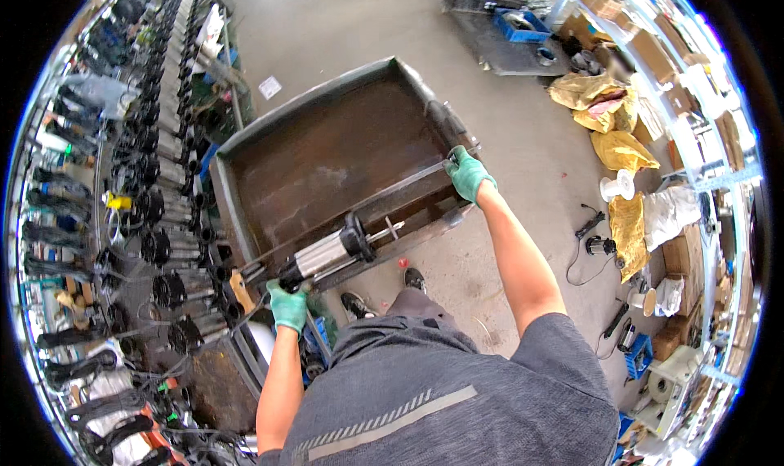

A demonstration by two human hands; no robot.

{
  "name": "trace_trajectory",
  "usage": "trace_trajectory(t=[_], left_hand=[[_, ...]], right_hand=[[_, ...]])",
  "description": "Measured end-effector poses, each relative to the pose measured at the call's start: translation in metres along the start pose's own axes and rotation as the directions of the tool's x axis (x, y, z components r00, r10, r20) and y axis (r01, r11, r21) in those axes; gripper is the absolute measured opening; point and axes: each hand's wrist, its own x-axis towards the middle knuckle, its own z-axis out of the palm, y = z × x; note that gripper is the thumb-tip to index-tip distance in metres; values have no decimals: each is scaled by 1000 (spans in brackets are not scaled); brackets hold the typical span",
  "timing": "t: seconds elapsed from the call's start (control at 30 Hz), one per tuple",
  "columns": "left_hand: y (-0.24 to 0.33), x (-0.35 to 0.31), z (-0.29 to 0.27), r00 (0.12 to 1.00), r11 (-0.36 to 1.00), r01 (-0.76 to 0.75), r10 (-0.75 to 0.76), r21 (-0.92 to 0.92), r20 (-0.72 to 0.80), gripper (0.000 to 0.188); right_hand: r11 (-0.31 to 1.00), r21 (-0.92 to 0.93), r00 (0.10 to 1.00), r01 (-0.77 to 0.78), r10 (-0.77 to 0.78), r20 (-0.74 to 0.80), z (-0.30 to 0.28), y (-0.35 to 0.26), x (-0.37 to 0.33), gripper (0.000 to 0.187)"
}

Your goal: The person puts on green gloves and repeatedly picks up cylindrical submersible pumps from a rack. They place each pump into a metal tray filled with water, briefly submerge it, and then remove it to return it to the rack. This process is repeated for multiple units in a testing or inspection workflow.

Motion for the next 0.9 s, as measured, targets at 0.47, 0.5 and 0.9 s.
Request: trace_trajectory(t=[0.47,0.5,0.9], left_hand=[[7,10,0,998,997,51,-50,-57,28,57],[19,7,-2,998,998,54,-53,-44,18,57],[19,6,-6,997,994,76,-75,83,-19,68]], right_hand=[[635,612,843,-471,119,525,67,-64,-85,20],[632,606,838,-483,134,529,68,-64,-85,20],[529,654,825,-541,180,536,87,-67,-87,19]])
